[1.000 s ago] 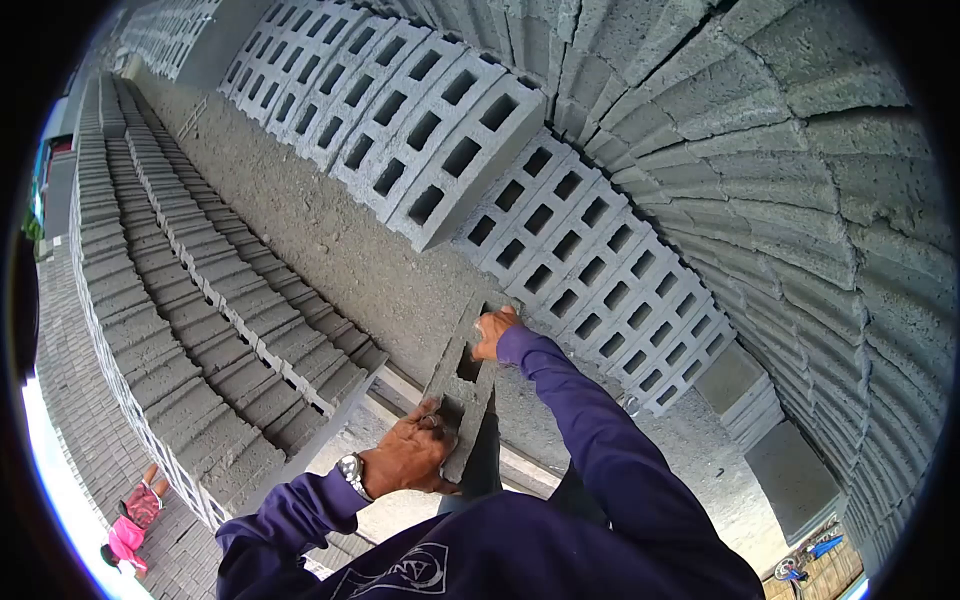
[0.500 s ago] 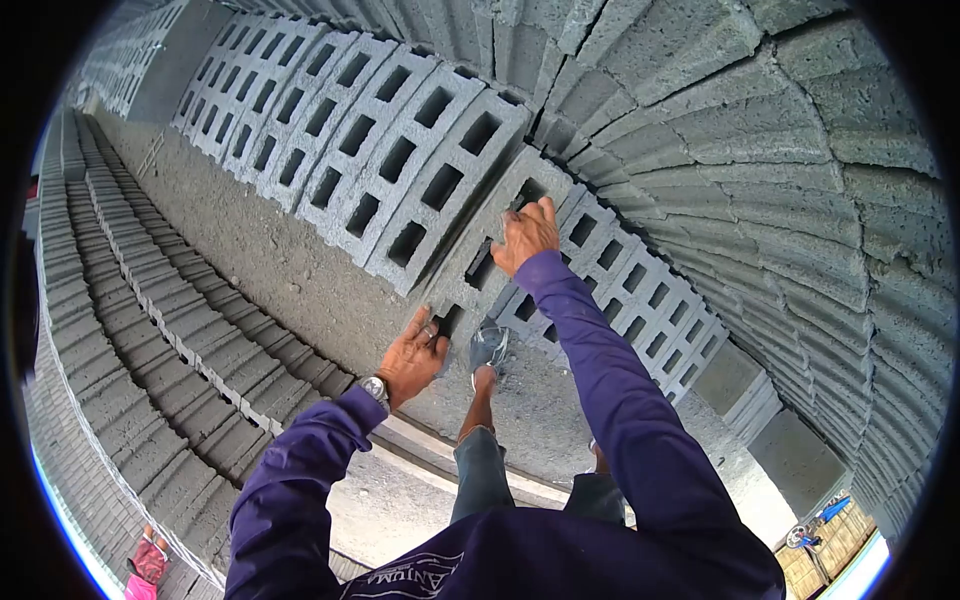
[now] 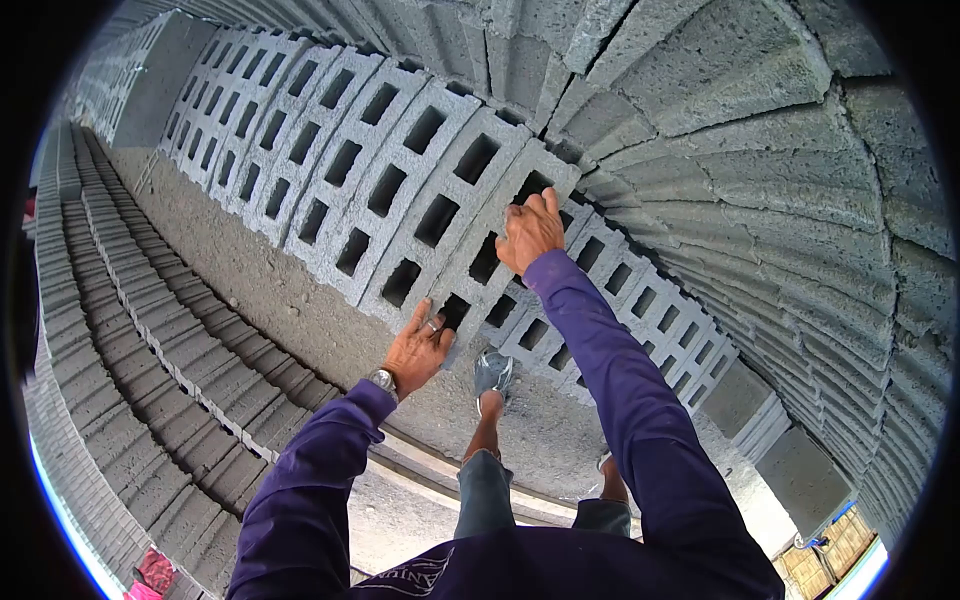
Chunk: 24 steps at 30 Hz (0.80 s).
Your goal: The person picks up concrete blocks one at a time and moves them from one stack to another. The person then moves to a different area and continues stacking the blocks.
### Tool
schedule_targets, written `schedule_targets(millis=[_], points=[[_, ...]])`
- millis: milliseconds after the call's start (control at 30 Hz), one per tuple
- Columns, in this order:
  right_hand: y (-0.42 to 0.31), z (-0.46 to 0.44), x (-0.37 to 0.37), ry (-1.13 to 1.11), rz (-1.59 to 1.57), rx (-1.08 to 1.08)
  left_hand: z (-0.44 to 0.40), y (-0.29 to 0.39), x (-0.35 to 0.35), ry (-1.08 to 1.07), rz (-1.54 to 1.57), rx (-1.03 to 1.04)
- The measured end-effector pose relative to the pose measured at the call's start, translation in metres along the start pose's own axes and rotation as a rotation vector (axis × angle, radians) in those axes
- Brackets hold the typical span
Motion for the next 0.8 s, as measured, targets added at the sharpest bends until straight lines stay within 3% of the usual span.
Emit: schedule_targets(millis=[167,300,367,433,500,533,600,667,767,800], points=[[0.012,-0.003,0.002,0.060,-0.041,-0.025,-0.010,-0.002,0.003,-0.024,0.019,0.011],[0.012,-0.005,-0.001,-0.048,0.021,-0.024,-0.006,0.000,-0.002,-0.001,0.054,-0.001],[0.016,-0.006,0.003,-0.265,-0.035,-0.008,-0.007,0.001,0.001,-0.105,0.078,0.039],[0.017,0.006,-0.014,-0.162,0.008,-0.091,-0.007,0.004,-0.014,-0.074,0.044,0.061],[0.013,0.046,-0.051,0.128,-0.150,-0.230,-0.009,0.013,-0.009,-0.268,-0.021,0.061],[0.016,0.075,-0.053,0.125,-0.151,-0.226,-0.009,0.018,-0.012,-0.287,-0.075,0.014],[0.058,0.145,-0.042,0.001,-0.696,0.050,-0.007,0.036,-0.028,-0.253,-0.052,-0.079],[0.098,0.250,0.032,-0.059,-1.008,0.332,-0.003,0.069,-0.047,-0.227,0.087,-0.167],[0.147,0.468,0.165,-0.320,-0.987,0.668,-0.011,0.155,-0.048,-0.244,0.268,-0.181],[0.152,0.551,0.176,-0.442,-0.960,0.862,-0.019,0.189,-0.041,-0.214,0.310,-0.178]])
Point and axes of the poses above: each hand's wrist, its own z-axis away from the middle knuckle, its own x-axis out of the palm, y = z × x, the point moved 10 cm from there along -z, towards the middle knuckle, and after that the axes turned 12 degrees about -y, right-handed, at the moved point
